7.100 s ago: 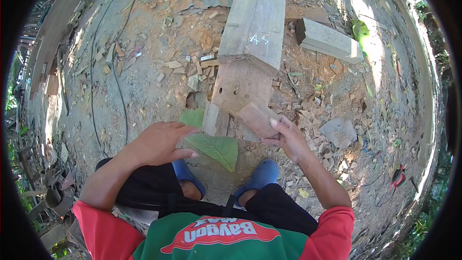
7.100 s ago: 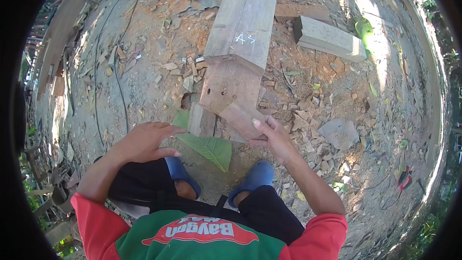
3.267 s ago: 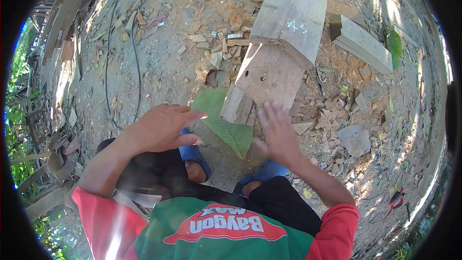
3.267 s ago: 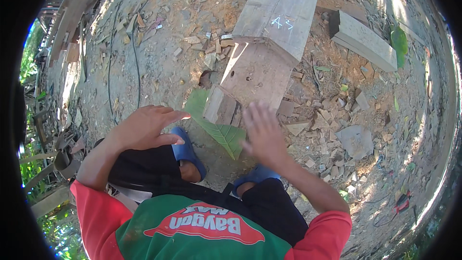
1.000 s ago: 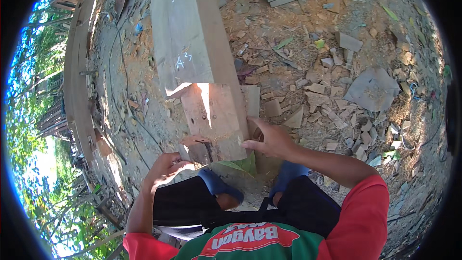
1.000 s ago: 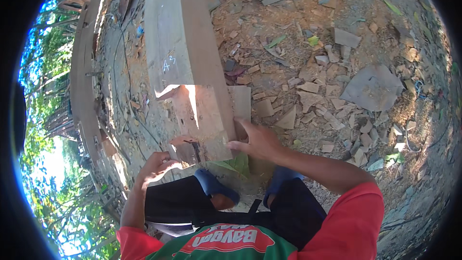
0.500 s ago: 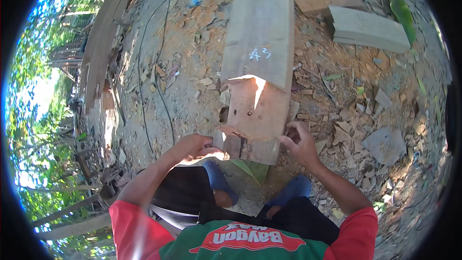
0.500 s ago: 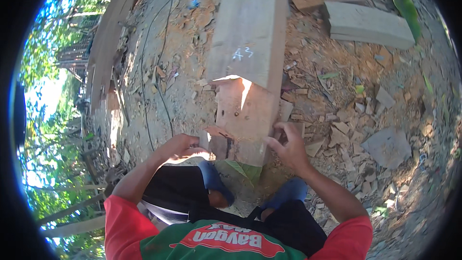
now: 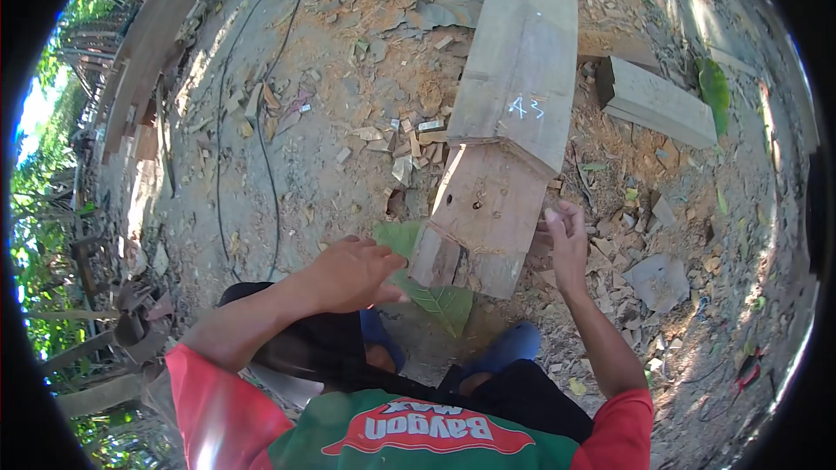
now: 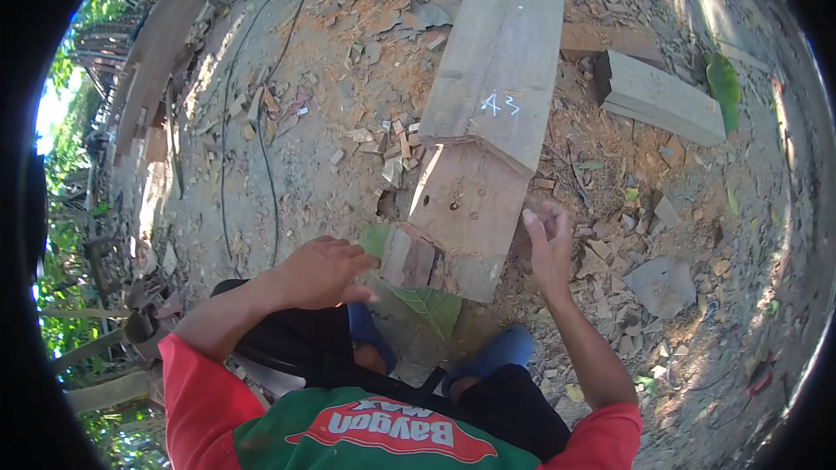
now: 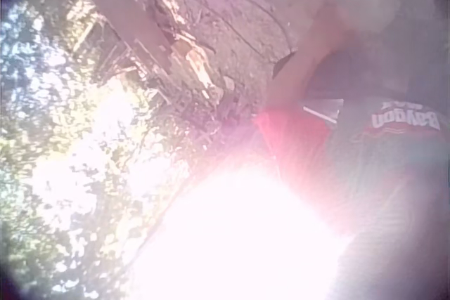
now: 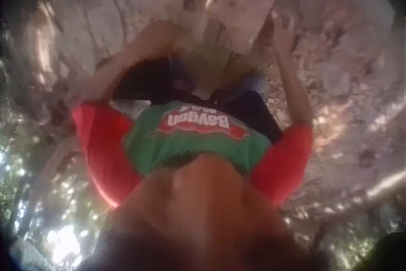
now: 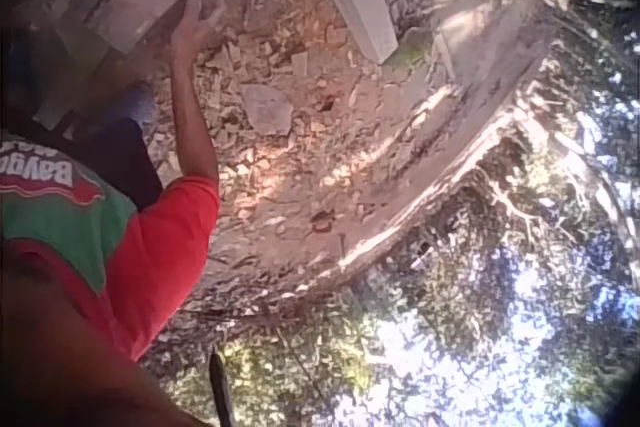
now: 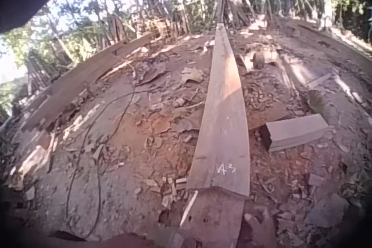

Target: The person carves a mortise into a wooden beam. They sit on the ground and use a hammer to strike a chisel into the wood, removing shavings.

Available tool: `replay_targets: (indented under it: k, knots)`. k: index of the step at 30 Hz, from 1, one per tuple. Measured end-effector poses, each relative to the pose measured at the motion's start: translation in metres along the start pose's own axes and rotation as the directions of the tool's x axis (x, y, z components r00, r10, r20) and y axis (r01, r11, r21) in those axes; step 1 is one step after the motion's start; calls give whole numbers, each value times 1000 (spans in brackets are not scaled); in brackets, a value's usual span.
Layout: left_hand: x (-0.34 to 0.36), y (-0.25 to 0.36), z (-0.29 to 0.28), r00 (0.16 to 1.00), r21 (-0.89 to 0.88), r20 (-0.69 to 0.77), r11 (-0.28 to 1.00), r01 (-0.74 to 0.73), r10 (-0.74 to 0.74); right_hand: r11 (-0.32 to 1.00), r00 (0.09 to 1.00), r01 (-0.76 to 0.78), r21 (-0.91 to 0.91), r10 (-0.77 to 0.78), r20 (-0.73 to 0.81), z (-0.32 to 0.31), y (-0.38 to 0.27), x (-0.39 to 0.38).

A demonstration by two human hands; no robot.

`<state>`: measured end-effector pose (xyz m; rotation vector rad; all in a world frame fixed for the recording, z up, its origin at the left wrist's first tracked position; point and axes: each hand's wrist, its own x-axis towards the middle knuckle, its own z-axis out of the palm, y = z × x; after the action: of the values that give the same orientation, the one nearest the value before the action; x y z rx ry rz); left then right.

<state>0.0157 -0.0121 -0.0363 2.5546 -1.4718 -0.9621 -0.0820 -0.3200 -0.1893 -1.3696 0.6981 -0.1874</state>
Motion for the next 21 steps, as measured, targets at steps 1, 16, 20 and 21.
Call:
replay_targets:
  k: [1, 16, 20, 21]
  knots:
    - [-6, 3, -4, 1000, -11, 19, 1000, 2, -2, 999, 996, 48, -3, -48, -69, 2, 0, 3]
    - [-94, -7, -14, 986, -51, -57, 986, -159, 156, 989, 989, -145, -12, 145, 3, 17, -17, 27]
    - [-102, -22, -9, 977, -80, -118, 979, -187, 177, 989, 988, -120, 85, 127, -82, 25, -25, 23]
    - [-104, -26, -7, 974, -77, -123, 977, -199, 189, 994, 993, -104, 17, 104, -57, 27, -25, 20]
